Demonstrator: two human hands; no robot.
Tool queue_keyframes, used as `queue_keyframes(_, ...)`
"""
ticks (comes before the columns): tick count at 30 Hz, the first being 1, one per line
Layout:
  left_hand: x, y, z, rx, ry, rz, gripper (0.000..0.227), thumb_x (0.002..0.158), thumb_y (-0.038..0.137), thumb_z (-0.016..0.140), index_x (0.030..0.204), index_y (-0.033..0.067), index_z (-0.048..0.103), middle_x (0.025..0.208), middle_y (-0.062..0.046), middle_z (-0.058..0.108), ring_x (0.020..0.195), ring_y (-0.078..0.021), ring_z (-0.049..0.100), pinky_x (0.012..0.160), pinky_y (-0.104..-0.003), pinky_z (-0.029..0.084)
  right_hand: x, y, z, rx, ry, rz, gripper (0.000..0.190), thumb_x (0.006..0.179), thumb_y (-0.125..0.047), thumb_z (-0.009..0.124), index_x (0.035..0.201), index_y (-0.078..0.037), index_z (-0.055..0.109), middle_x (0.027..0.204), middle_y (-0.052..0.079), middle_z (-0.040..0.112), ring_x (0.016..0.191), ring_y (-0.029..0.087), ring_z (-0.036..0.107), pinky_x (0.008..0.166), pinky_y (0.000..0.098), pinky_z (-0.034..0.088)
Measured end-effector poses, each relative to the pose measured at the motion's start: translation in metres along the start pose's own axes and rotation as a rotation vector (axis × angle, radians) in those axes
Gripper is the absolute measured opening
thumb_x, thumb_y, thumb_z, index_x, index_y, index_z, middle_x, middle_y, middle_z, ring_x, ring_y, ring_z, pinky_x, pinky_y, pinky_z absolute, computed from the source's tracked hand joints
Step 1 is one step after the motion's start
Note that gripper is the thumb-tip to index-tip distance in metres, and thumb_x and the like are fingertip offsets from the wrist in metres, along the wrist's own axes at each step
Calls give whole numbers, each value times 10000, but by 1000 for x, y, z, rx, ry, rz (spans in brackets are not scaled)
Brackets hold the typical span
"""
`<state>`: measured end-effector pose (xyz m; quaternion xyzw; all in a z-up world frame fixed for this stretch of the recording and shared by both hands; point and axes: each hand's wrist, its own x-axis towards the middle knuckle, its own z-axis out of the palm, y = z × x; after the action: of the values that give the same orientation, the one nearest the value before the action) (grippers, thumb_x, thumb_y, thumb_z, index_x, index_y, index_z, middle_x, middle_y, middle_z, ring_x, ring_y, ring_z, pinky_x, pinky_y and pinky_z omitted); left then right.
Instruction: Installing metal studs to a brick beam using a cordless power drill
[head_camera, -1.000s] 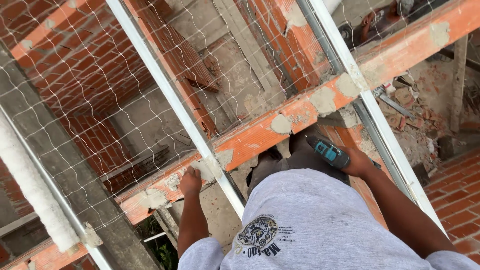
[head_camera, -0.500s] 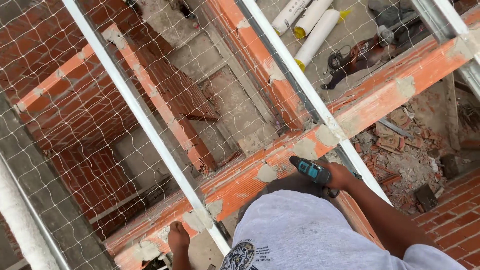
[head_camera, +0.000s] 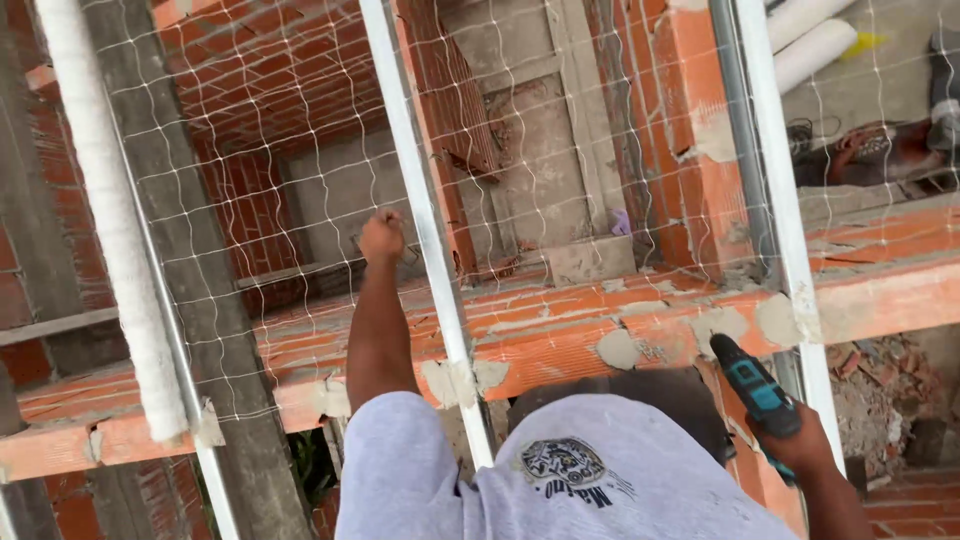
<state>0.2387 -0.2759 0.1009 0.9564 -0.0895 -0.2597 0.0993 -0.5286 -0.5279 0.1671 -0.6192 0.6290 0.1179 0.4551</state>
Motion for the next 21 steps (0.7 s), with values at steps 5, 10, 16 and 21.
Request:
queue_keyframes(5, 91, 21, -7, -130, 201, -131, 273, 1037, 283, 467, 1194, 251, 688, 1095, -101, 727, 1050, -359, 681, 855, -534, 534, -14, 48, 17, -95, -38, 308, 439, 740, 18, 960, 1159, 100, 860, 1029, 348, 838, 885, 515, 784, 763, 594, 549)
queue_keyframes(10, 145, 56, -23, -211, 291, -172, 360, 1023, 446, 312, 1189, 190, 504, 1099, -145, 735, 991, -407, 709, 833, -578, 502, -21, 32, 26, -150, -72, 481, 420, 756, 15, 937, 1139, 147, 828, 1021, 339, 836, 855, 522, 776, 740, 587, 510)
queue_keyframes(16, 232, 96, -46, -147, 464, -59, 543, 991, 588, 468, 1299, 149, 548, 1202, -143, 655, 1072, -386, 662, 814, -592, 533, 43, 14, 2, -197, -155, 402, 703, 726, -10, 995, 1384, -64, 755, 1188, 270, 842, 1157, 512, 718, 1082, 598, 498)
queue_keyframes(21, 305, 120, -53, -47, 435, -30, 736, 961, 729, 403, 1389, 139, 505, 1247, -122, 646, 1070, -374, 671, 797, -573, 546, 82, -20, 4, -245, -247, 357, 729, 723, -55, 979, 1409, -115, 739, 1194, 213, 864, 1171, 411, 733, 1083, 513, 477)
